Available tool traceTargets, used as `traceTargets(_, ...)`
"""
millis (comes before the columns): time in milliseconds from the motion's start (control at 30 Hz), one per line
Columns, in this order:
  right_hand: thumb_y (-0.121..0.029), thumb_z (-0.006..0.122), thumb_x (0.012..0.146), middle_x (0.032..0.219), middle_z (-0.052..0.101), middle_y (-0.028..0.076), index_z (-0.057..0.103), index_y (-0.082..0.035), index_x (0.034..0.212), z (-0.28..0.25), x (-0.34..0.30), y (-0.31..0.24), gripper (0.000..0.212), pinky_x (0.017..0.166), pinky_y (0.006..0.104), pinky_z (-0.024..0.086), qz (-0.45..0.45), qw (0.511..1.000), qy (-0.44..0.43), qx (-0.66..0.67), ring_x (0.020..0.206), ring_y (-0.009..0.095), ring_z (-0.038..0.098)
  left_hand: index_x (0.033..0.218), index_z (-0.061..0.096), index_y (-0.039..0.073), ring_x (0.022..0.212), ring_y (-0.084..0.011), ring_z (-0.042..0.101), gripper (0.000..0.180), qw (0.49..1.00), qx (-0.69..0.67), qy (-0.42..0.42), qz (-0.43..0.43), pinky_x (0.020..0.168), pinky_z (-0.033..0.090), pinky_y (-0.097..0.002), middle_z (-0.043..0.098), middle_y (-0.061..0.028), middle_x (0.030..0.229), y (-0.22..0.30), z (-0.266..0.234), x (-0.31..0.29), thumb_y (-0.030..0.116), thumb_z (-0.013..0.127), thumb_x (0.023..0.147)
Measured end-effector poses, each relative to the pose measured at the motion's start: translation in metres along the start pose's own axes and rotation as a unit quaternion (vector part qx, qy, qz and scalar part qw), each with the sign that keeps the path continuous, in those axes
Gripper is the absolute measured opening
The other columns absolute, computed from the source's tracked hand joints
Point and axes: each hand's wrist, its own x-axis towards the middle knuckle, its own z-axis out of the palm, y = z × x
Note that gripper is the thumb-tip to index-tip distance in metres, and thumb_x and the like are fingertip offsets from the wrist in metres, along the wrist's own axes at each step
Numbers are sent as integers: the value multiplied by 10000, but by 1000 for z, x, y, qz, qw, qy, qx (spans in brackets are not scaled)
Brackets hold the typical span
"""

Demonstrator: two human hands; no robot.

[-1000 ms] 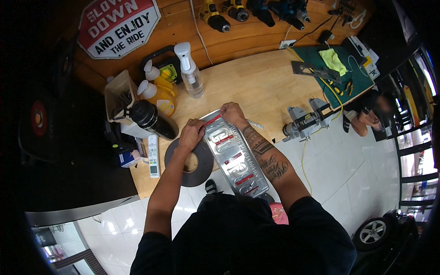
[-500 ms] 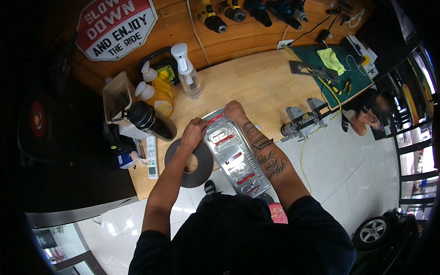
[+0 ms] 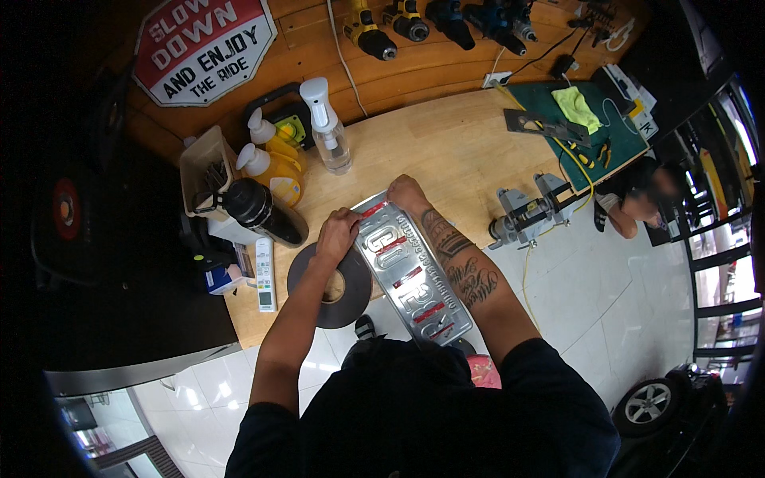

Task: The person applies red adhesive strips to a metal license plate on a workbench. They handle the plate, position the strips, and smooth them down with their fingers. The person also uses a roll of black tape and a small tool during the process.

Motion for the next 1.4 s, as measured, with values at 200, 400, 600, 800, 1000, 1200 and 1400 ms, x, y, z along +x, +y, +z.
traceTargets(200, -289, 695, 760, 1058, 668, 234, 710, 35, 929, -3, 7, -5, 366, 880, 401, 517, 9, 996, -86, -25, 1025, 353, 639, 958, 689, 42, 916, -338, 627, 183, 999, -23, 25, 0, 833, 515, -412, 647, -153, 928, -5, 1, -6, 38, 653, 779)
traceTargets(400, -335, 724, 738, 987, 689, 194, 732, -13, 876, -9, 9, -5, 351, 868, 381, 511, 11, 992, -121, -36, 984, 328, 642, 936, 692, 46, 893, -336, 635, 163, 999, -38, 23, -3, 801, 526, -409, 645, -150, 916, -2, -1, -4, 41, 657, 777)
traceTargets(600, -326, 721, 749, 1003, 683, 219, 734, -2, 881, -19, 1, -17, 350, 860, 385, 527, -42, 988, -142, -41, 983, 347, 653, 941, 703, 55, 910, -326, 633, 167, 999, -35, 18, -6, 810, 526, -402, 650, -136, 927, -3, -2, -11, 45, 656, 781)
traceTargets(800, -289, 710, 735, 989, 672, 248, 721, 25, 876, -9, 9, -2, 344, 894, 367, 512, -57, 988, -127, -66, 987, 357, 648, 950, 707, 66, 928, -329, 628, 174, 999, -40, 8, -6, 832, 520, -406, 658, -129, 950, -2, -4, -9, 51, 650, 786)
traceTargets(1000, -218, 648, 766, 1117, 607, 287, 671, 61, 1018, -9, 5, -14, 376, 911, 390, 508, 16, 986, -135, -91, 1059, 390, 615, 943, 702, 61, 930, -330, 623, 177, 1000, -22, 2, -5, 840, 518, -407, 657, -133, 945, -2, -2, -10, 38, 636, 780)
traceTargets(1200, -198, 685, 765, 1085, 582, 263, 651, 31, 1025, -17, -14, -22, 349, 880, 391, 509, 33, 998, -55, -20, 1006, 367, 615, 928, 703, 58, 918, -328, 622, 162, 1000, -16, 4, -11, 839, 520, -408, 653, -133, 939, 1, -1, -9, 40, 649, 776)
traceTargets(1400, -162, 748, 754, 940, 626, 179, 607, 3, 1090, -20, -40, -19, 400, 828, 386, 513, 69, 986, 43, 143, 900, 327, 631, 941, 702, 62, 920, -331, 622, 166, 1000, -10, 12, -10, 828, 523, -407, 651, -138, 945, 0, 0, -9, 45, 668, 780)
